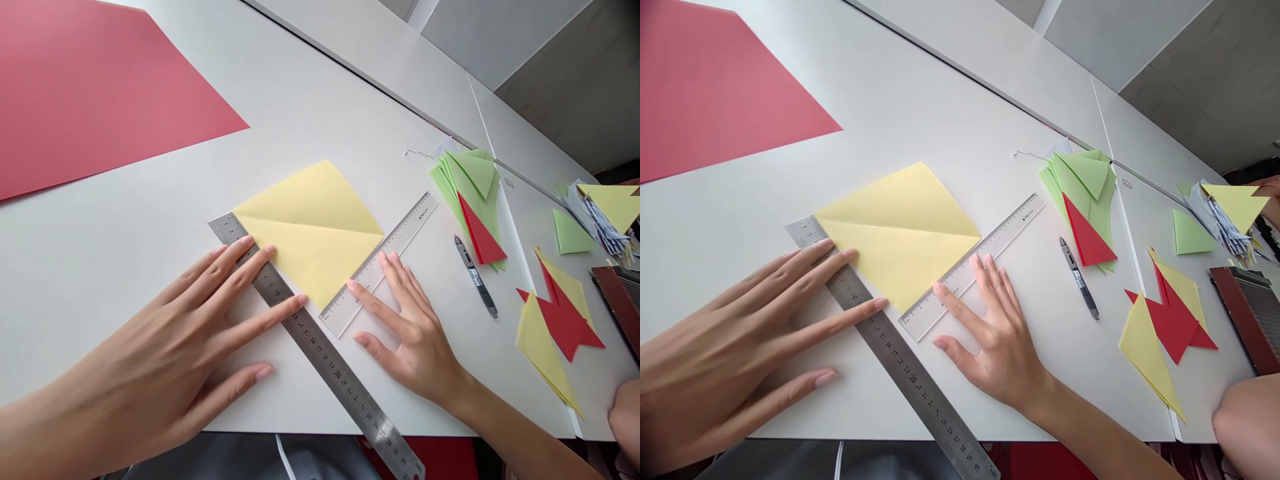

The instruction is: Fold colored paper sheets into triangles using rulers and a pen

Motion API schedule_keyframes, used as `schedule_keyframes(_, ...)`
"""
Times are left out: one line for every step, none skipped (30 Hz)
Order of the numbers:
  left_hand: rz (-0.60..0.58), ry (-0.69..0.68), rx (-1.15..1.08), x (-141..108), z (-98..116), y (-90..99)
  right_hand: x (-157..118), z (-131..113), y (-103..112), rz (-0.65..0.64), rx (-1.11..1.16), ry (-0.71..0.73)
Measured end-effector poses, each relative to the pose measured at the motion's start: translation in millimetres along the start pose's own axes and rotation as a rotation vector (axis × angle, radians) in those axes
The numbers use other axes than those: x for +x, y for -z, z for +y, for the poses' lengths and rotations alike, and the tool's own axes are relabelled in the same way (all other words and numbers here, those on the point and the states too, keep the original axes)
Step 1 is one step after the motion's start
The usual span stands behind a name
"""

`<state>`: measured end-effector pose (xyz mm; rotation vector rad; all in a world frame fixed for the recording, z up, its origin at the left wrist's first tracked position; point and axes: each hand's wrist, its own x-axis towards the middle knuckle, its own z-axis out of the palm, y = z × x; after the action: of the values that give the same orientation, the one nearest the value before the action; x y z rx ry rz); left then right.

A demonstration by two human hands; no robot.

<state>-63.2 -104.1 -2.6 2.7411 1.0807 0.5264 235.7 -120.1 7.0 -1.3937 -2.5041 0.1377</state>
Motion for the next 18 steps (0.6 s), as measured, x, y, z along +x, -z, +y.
schedule_keyframes(-0.006, -0.003, 0.005, 0.0, -0.4, -0.1, 0.1, 0.0, -0.1, 0.001, 0.001, -0.001)
schedule_keyframes(-0.006, 0.001, 0.001, 0.0, -0.6, -0.2, 0.0, 0.1, -0.3, 0.001, 0.003, -0.003)
schedule_keyframes(-0.005, 0.011, -0.007, -0.1, -0.6, -0.3, -0.3, 0.4, -0.5, 0.002, 0.005, -0.005)
schedule_keyframes(-0.003, 0.026, -0.018, -0.2, -0.5, -0.4, -0.8, 0.9, -0.9, 0.004, 0.007, -0.008)
schedule_keyframes(-0.001, 0.036, -0.026, -0.3, -0.2, -0.5, -1.7, 1.6, -1.4, 0.009, 0.009, -0.013)
schedule_keyframes(0.000, 0.040, -0.030, -0.4, 0.2, -0.6, -2.8, 2.7, -1.9, 0.019, 0.008, -0.022)
schedule_keyframes(-0.001, 0.041, -0.028, -0.4, 0.7, -0.7, -4.0, 4.0, -2.5, 0.035, 0.003, -0.038)
schedule_keyframes(-0.004, 0.042, -0.030, -0.5, 1.1, -0.8, -4.8, 5.5, -2.8, 0.061, -0.008, -0.057)
schedule_keyframes(-0.004, 0.044, -0.032, -0.6, 1.4, -0.8, -4.9, 7.1, -2.9, 0.098, -0.025, -0.076)
schedule_keyframes(-0.006, 0.050, -0.032, -0.7, 1.6, -0.8, -3.8, 8.7, -2.5, 0.142, -0.047, -0.089)
schedule_keyframes(-0.012, 0.046, -0.026, -0.8, 1.5, -0.8, -1.2, 10.3, -1.5, 0.183, -0.071, -0.089)
schedule_keyframes(-0.018, 0.041, -0.016, -1.0, 1.2, -0.6, 3.4, 11.7, 0.0, 0.210, -0.092, -0.073)
schedule_keyframes(-0.024, 0.030, 0.000, -1.2, 0.7, -0.3, 9.9, 13.2, 1.8, 0.215, -0.105, -0.037)
schedule_keyframes(-0.030, 0.013, 0.022, -1.4, -0.1, 0.1, 18.3, 14.8, 3.7, 0.194, -0.109, 0.011)
schedule_keyframes(-0.033, -0.011, 0.048, -1.6, -0.9, 0.7, 28.1, 16.7, 5.3, 0.150, -0.104, 0.064)
schedule_keyframes(-0.033, -0.035, 0.073, -1.7, -1.7, 1.3, 38.7, 19.0, 6.4, 0.088, -0.090, 0.120)
schedule_keyframes(-0.032, -0.054, 0.095, -1.8, -2.3, 2.1, 49.3, 21.5, 6.7, 0.031, -0.076, 0.158)
schedule_keyframes(-0.034, -0.062, 0.112, -1.7, -2.7, 2.8, 59.1, 24.3, 6.0, -0.018, -0.065, 0.190)
